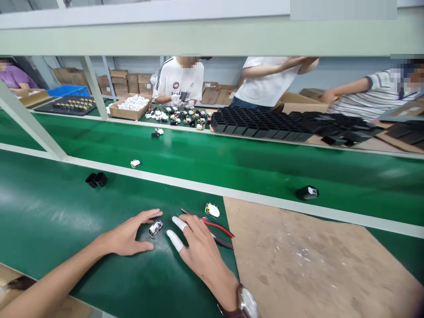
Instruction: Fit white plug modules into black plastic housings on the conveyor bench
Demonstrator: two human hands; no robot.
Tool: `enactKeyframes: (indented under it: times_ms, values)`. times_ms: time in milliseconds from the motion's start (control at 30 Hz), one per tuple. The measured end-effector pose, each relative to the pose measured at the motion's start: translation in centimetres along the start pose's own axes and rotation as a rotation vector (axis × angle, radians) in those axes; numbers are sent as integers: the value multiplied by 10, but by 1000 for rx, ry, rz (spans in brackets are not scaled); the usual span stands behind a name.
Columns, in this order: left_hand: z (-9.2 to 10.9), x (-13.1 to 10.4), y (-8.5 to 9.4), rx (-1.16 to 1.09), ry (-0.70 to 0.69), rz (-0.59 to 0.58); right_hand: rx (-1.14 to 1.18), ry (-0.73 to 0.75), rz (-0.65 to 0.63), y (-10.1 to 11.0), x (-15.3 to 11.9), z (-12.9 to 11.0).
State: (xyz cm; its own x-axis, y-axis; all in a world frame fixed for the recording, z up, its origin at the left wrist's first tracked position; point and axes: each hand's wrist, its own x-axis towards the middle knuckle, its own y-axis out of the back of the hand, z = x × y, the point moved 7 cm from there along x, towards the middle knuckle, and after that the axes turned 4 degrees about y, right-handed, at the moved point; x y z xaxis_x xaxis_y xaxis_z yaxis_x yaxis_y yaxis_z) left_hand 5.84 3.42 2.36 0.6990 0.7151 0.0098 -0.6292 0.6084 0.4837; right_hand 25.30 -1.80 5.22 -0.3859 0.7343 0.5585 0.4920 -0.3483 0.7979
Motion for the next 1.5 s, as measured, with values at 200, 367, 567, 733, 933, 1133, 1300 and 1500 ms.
enactKeyframes:
  times_ms: [200,367,567,733,933,1133,1300,1500]
  values:
    - [-25,45,98,249,100,346,-265,-46,-201,-8,-11,15]
    - [-61,100,151,389,233,598,-334,-76,-323,-19,-13,10]
    - [-64,148,136,428,226,656,-291,-98,-302,-14,-8,11]
    - [-34,140,76,369,61,489,-196,-21,-238,-9,-3,3]
    - [-6,85,36,266,-47,288,54,141,-147,-10,-3,-24]
    - [13,25,28,129,-128,119,172,126,-93,-11,-2,-29]
    - [0,-1,-2,177,-51,120,294,40,-83,-13,0,-25]
    - [-4,-5,-11,203,-87,147,312,53,-134,-15,-1,-28]
